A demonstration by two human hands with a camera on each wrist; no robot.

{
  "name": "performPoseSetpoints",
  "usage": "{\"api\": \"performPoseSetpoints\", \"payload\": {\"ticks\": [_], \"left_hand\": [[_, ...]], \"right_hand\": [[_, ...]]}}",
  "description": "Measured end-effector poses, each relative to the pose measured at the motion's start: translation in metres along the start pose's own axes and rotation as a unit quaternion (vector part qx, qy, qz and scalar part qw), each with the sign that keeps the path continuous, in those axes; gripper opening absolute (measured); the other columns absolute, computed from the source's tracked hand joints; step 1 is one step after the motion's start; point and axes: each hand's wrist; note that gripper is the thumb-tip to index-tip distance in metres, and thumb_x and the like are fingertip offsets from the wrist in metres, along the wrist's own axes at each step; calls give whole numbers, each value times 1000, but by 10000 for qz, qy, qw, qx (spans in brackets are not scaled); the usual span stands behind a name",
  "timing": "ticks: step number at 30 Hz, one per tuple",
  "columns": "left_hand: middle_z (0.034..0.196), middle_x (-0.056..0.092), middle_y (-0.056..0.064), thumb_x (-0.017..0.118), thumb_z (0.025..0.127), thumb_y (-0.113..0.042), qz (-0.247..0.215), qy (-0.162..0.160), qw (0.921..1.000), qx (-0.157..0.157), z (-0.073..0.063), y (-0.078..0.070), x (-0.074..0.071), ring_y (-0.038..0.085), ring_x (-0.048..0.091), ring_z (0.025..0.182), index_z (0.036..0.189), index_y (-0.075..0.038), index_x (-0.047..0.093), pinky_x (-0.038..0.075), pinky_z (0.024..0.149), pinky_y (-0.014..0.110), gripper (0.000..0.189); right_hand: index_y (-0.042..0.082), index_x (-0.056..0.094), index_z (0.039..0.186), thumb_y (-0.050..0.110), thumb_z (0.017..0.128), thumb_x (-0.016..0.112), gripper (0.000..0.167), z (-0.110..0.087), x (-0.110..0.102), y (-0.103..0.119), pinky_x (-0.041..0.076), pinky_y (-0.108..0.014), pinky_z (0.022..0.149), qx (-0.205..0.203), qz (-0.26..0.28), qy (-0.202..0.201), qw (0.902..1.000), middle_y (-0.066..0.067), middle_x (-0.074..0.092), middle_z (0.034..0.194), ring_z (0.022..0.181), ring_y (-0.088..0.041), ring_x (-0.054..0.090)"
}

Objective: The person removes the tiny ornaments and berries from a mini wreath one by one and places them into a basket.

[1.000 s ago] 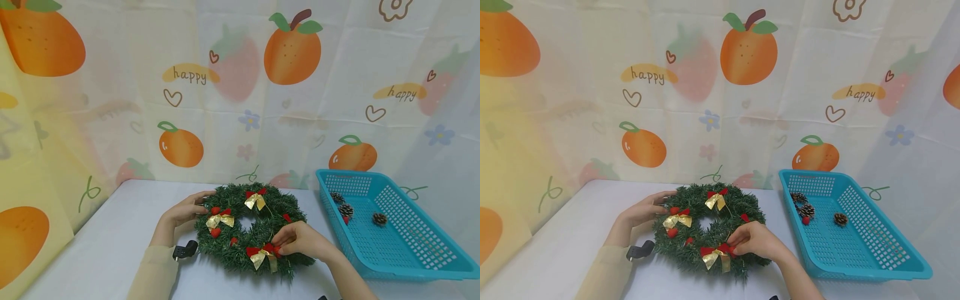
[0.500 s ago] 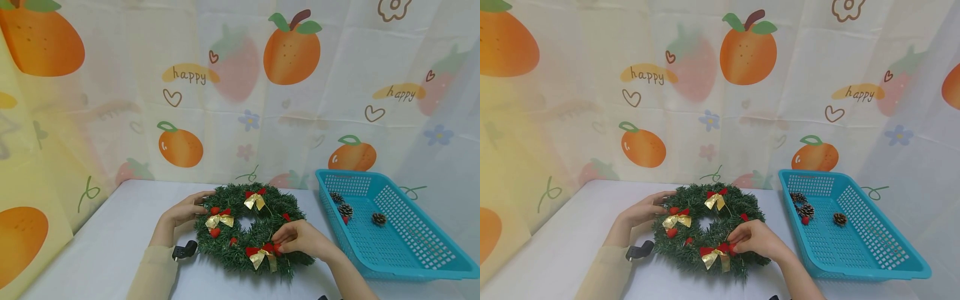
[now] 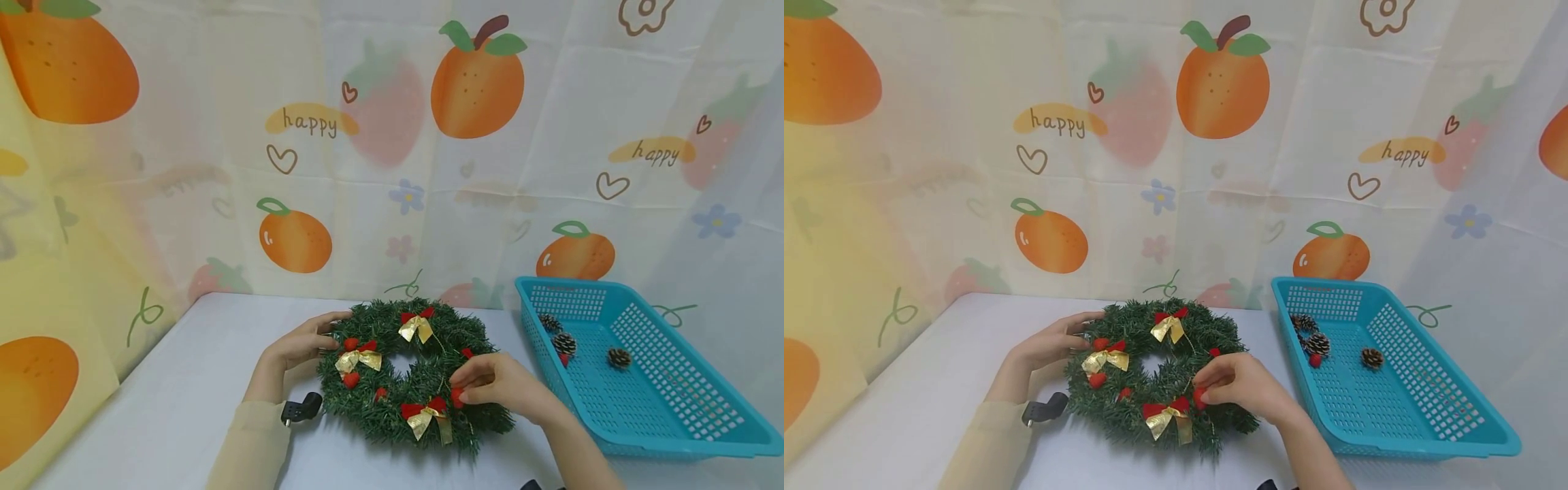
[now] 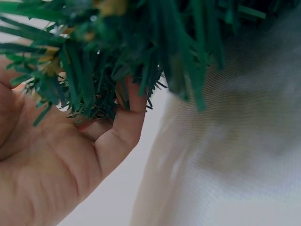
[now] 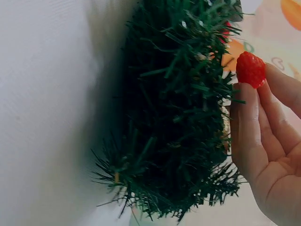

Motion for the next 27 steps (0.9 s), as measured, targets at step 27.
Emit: {"api": "performPoseSetpoints", "payload": {"ticks": [27], "left_hand": [[166,12,19,59,90,-7,49,-94,9999,-129,2,1,1,33,39,131,156,-18,31,44,79,33,72]], "right_hand": [[3,67,122,25,88,74,41,-21,-27,18,54,-31,86,62,111,-1461,9892,-16,69,123,100,-5,66]]}}
Point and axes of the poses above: each hand's wrist, its own z-axis towards the middle knuckle, its own x-axis out of the palm, y = z × x
